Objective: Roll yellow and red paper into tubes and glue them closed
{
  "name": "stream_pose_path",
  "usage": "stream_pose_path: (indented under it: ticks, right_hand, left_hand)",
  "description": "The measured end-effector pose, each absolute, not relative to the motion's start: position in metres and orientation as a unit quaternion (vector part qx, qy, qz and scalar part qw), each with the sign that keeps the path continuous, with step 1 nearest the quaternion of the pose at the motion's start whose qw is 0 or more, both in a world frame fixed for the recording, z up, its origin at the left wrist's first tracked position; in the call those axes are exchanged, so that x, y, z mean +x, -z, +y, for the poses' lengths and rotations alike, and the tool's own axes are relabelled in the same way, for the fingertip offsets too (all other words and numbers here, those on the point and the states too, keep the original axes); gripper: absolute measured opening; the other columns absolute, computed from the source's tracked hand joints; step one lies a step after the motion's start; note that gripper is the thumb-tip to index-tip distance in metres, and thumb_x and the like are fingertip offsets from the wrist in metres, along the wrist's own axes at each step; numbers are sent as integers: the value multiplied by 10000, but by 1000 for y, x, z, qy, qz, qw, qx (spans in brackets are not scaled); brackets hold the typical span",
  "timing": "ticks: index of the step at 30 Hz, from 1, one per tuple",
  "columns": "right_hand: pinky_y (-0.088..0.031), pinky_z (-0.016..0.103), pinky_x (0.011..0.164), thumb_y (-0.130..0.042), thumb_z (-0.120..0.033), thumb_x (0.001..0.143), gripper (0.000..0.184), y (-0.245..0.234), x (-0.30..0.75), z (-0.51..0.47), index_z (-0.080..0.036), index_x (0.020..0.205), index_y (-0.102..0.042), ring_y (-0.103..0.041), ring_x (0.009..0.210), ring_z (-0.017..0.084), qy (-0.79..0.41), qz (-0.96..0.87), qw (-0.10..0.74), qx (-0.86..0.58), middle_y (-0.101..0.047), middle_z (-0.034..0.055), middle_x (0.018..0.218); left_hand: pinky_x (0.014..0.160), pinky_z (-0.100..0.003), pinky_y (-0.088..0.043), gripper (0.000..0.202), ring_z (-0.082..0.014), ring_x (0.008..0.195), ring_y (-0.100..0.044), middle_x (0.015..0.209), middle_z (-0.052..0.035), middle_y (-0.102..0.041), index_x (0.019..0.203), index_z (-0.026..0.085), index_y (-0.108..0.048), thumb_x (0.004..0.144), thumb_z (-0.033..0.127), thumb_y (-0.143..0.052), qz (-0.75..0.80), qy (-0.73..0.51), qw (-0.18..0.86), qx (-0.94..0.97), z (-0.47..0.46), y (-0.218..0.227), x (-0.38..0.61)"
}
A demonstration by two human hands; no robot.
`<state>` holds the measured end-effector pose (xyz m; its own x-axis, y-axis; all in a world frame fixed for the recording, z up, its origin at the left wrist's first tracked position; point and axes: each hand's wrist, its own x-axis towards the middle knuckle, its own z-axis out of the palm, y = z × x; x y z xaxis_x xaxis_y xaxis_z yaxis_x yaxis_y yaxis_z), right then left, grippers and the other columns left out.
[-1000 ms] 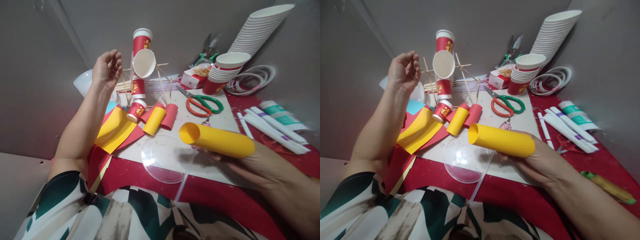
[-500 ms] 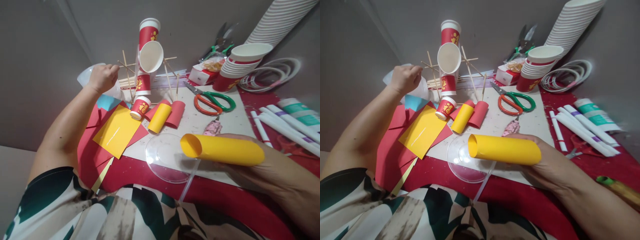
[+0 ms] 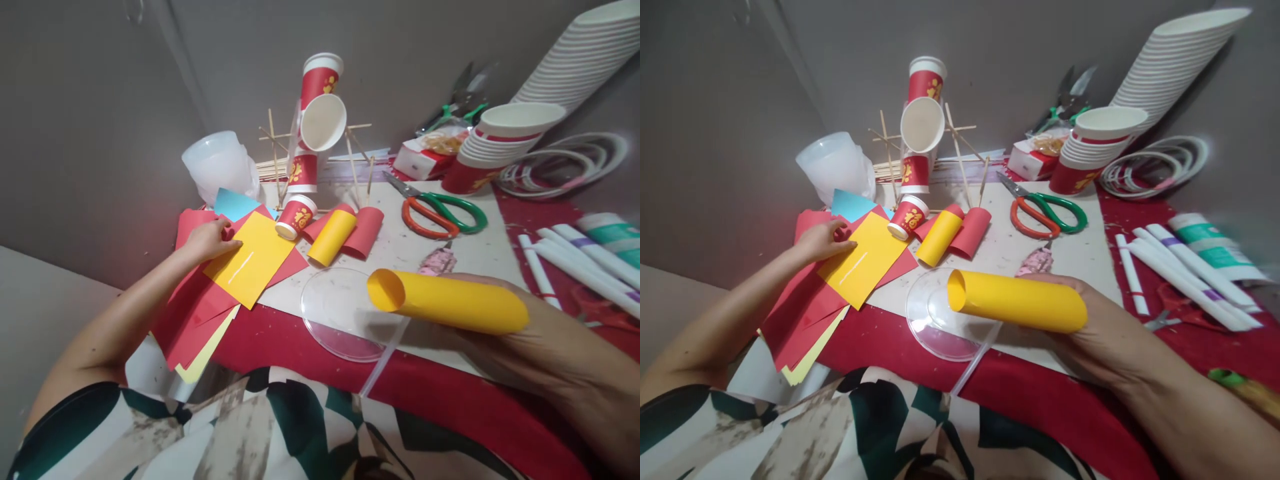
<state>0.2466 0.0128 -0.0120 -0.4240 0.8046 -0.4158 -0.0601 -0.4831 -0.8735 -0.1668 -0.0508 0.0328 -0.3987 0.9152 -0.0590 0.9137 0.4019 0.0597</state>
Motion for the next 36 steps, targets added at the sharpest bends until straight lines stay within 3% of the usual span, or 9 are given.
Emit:
stream_pose_path:
  ticks: [4, 10, 17, 21, 24, 28, 31, 36]
  right_hand:
    - [-559, 207, 448, -886, -66, 287, 465, 10, 247, 13, -256, 685, -739, -647, 510, 150, -770, -334, 290, -461, -735, -36, 660]
    - [-549, 232, 416, -879, -91, 292, 439, 17, 251, 19, -254, 675, -738, -638, 493, 170, -755, -349, 298, -469, -715, -26, 634]
    - [-514, 262, 449, -879, -160, 369, 327, 15, 255, 17, -247, 656, -748, -596, 505, 171, -732, -439, 282, -438, -683, 24, 611]
    - [-481, 256, 460, -846, -198, 404, 219, 7, 253, 12, -240, 572, -711, -541, 495, 154, -720, -478, 297, -405, -624, 8, 532]
    - [-463, 247, 490, -823, -228, 459, 155, 4, 252, 9, -229, 550, -698, -551, 530, 155, -715, -512, 292, -376, -627, 10, 544]
    - [-450, 251, 514, -765, -247, 534, 73, 2, 251, 6, -203, 552, -709, -549, 528, 149, -707, -543, 289, -349, -643, 26, 554]
    - [-428, 259, 483, -745, -278, 535, 88, 1, 250, 5, -198, 555, -714, -538, 490, 155, -705, -541, 305, -341, -628, 23, 522]
    - [-420, 255, 472, -737, -249, 505, 88, -3, 247, 4, -182, 503, -681, -529, 463, 149, -700, -553, 309, -330, -610, 27, 485]
  left_hand:
    - [687, -323, -469, 583, -269, 909, -685, 1049, -94, -732, 1259, 199, -597, 759, 478, -706, 844, -59, 71, 529, -54, -16, -170]
    - [653, -296, -475, 335, -210, 798, -670, 915, -67, -708, 1063, 183, -647, 813, 407, -657, 843, -107, 108, 515, -54, -5, -164]
    - [804, -387, -464, 584, -366, 1114, -589, 1160, -174, -649, 1040, 177, -631, 660, 600, -766, 849, -124, 68, 510, -61, -3, -145]
    - [751, -356, -473, 638, -324, 987, -650, 1078, -132, -691, 1072, 187, -620, 604, 560, -842, 857, -149, 108, 482, -59, -3, -149]
    - [719, -327, -506, 471, -258, 893, -671, 988, -89, -697, 1028, 156, -643, 707, 447, -828, 860, -180, 139, 456, -57, -4, -155]
    - [828, -393, -574, 315, -205, 965, -662, 1133, -86, -662, 1160, 136, -631, 939, 360, -635, 862, -214, 179, 423, -62, -13, -163]
    - [868, -426, -577, 350, -221, 1032, -653, 1218, -102, -637, 1237, 150, -605, 954, 354, -618, 868, -227, 194, 397, -71, -29, -174]
    - [853, -416, -581, 345, -214, 1013, -658, 1202, -101, -642, 1233, 149, -605, 957, 356, -613, 886, -231, 175, 361, -89, -62, -202]
